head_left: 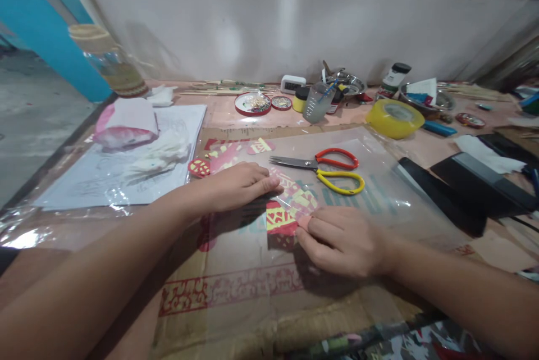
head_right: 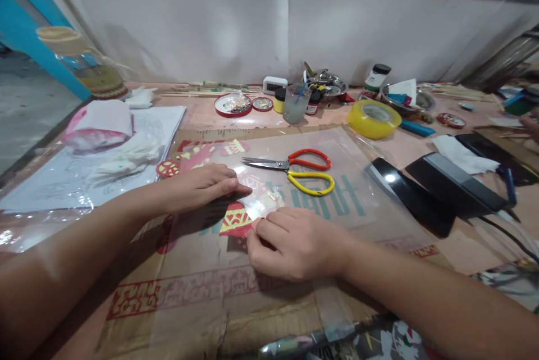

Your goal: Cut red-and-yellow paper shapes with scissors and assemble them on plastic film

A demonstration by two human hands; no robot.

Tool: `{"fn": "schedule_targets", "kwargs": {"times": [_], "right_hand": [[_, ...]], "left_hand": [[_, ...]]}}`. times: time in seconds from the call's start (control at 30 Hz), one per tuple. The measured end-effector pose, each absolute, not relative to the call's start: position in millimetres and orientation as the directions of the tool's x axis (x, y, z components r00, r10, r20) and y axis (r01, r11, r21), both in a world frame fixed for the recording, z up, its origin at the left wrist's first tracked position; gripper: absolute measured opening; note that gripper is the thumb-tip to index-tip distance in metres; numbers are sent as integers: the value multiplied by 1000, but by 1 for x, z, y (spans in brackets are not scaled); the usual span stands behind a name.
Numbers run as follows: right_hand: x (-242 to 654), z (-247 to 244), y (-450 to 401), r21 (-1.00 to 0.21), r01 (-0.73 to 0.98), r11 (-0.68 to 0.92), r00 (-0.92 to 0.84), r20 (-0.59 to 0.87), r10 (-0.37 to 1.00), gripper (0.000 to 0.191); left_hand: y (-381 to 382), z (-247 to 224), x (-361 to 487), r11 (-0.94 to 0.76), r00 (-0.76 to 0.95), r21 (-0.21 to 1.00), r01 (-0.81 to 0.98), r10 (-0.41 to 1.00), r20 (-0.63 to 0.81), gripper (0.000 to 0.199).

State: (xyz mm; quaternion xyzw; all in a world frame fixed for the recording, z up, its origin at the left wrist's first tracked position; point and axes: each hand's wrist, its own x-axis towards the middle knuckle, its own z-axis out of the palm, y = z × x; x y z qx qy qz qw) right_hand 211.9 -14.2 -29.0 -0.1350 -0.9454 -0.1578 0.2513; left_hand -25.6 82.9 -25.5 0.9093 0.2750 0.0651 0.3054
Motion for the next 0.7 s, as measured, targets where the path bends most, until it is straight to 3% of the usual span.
{"fn": "schedule_targets", "kwargs": {"times": [0.07,0.23,0.53,0.7], "right_hand": [[213,-29,-13,245,329,912,-834,528,159,5],[216,-31,-12,264,303,916,-829,546,117,10],[218,-31,-9,269,267,925,-846,525,92,7],[217,-31,-10,269,290,919,-843,526,112,7]], "left_hand": [[80,-27,-24,-686,839,548,478,542,-53,32],[75,-30,-22,-707,823,495,506,568,-30,36],[70,-29,-18,-651,725,444,616,689,6,11],[70,-33,-17,-711,781,420,564,624,9,23]]}}
